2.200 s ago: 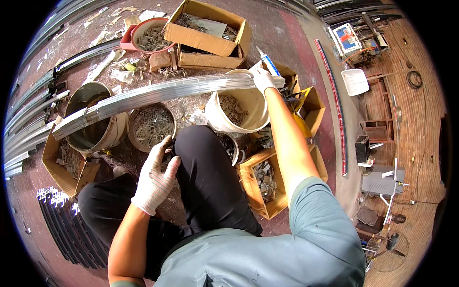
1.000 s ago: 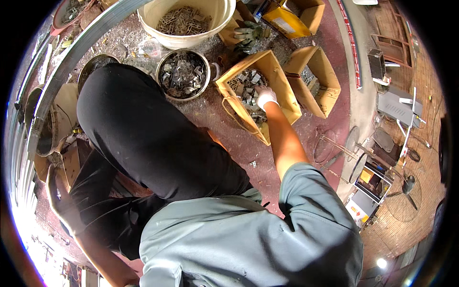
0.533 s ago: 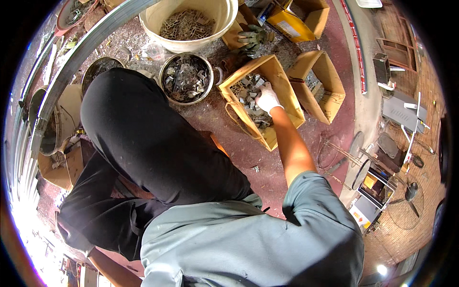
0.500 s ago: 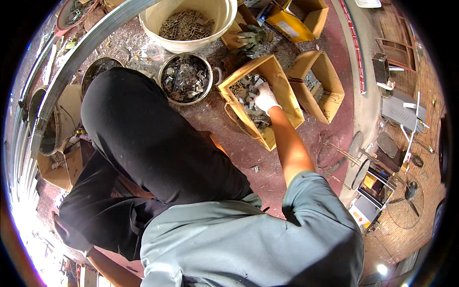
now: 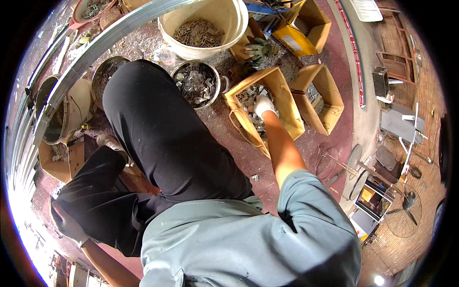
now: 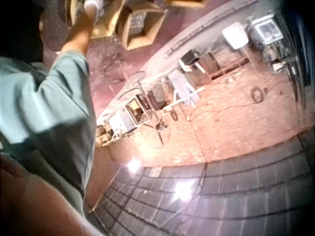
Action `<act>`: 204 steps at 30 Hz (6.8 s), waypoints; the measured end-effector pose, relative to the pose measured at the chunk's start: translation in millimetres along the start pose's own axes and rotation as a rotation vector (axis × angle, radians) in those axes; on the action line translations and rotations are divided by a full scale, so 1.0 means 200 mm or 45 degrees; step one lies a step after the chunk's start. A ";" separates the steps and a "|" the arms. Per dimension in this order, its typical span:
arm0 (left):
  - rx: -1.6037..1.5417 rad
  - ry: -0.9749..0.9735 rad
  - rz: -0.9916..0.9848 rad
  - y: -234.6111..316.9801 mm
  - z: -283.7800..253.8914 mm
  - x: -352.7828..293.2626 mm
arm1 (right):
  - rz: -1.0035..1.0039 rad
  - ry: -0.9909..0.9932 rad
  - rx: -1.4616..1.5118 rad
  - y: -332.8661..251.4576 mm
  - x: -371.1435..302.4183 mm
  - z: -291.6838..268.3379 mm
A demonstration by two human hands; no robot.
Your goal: The person sits on the floor and assembles metal frame components by inserting small metal pieces into a long aluminum profile. They repeatedly pick up pieces from a box, insert them into the profile, and occasionally apply adhesive from a tube to the profile before continuing the assembly.
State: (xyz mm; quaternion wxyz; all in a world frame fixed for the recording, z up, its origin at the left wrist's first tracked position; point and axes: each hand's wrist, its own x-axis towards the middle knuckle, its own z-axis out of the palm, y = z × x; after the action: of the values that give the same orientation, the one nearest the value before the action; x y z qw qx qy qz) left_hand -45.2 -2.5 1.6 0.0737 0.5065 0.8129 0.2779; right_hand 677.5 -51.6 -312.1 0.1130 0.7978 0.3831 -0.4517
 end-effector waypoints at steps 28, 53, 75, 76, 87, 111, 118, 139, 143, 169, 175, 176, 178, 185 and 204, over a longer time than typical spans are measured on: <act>-1.000 -0.691 0.362 1.02 0.40 0.08 | -1.492 1.385 0.034 -1.45 -1.17 -0.93; -2.592 -0.962 -0.680 0.60 0.48 0.69 | -2.291 0.809 -0.042 -3.15 -1.43 -0.08; -2.860 -0.988 -0.385 0.45 0.43 0.63 | -1.838 1.109 0.826 -3.06 -1.70 -0.07; -2.832 -0.958 -0.434 0.48 0.41 0.61 | -1.909 0.685 0.571 -3.03 -1.52 -0.06; -2.886 -1.070 -0.436 0.44 0.49 0.61 | -1.934 0.567 0.278 -3.01 -1.45 0.06; -0.890 -0.693 0.416 0.65 0.49 0.32 | -0.676 1.101 0.357 -1.94 -0.34 -1.18; -0.718 -0.816 0.452 0.66 0.58 0.27 | -0.571 1.185 0.399 -1.67 0.15 -1.41; -0.335 -0.809 0.809 0.71 0.82 0.35 | -0.817 0.919 -0.085 -1.68 0.21 -1.33; -0.314 -0.726 0.749 0.62 0.79 0.37 | -0.823 1.152 -0.307 -1.61 0.46 -1.37; -0.184 -0.514 -0.051 -0.15 0.83 1.30 | -0.876 0.978 -0.084 -1.58 0.49 -1.31; -0.081 -0.249 -0.035 -0.39 0.61 1.45 | -0.810 0.900 -0.147 -1.78 0.41 -1.25; -0.489 -0.066 -0.271 -0.57 0.60 1.46 | -0.861 0.965 -0.242 -1.85 0.48 -1.28; -0.179 0.088 -0.269 -0.53 0.68 1.56 | -0.827 1.136 -0.277 -1.64 0.56 -1.50; 0.340 -0.182 -0.280 -0.47 0.69 1.53 | -0.586 1.258 -0.321 -1.68 0.46 -1.23; 0.381 -0.290 -0.475 -0.28 0.73 1.50 | -0.745 1.327 -0.333 -1.59 0.65 -1.30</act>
State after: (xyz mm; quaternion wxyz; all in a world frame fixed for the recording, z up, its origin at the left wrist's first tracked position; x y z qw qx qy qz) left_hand -173.4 294.0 -101.1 0.1390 0.3813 0.9107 0.0773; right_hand 654.0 367.1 -217.3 -0.1210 0.7549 0.6436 0.0364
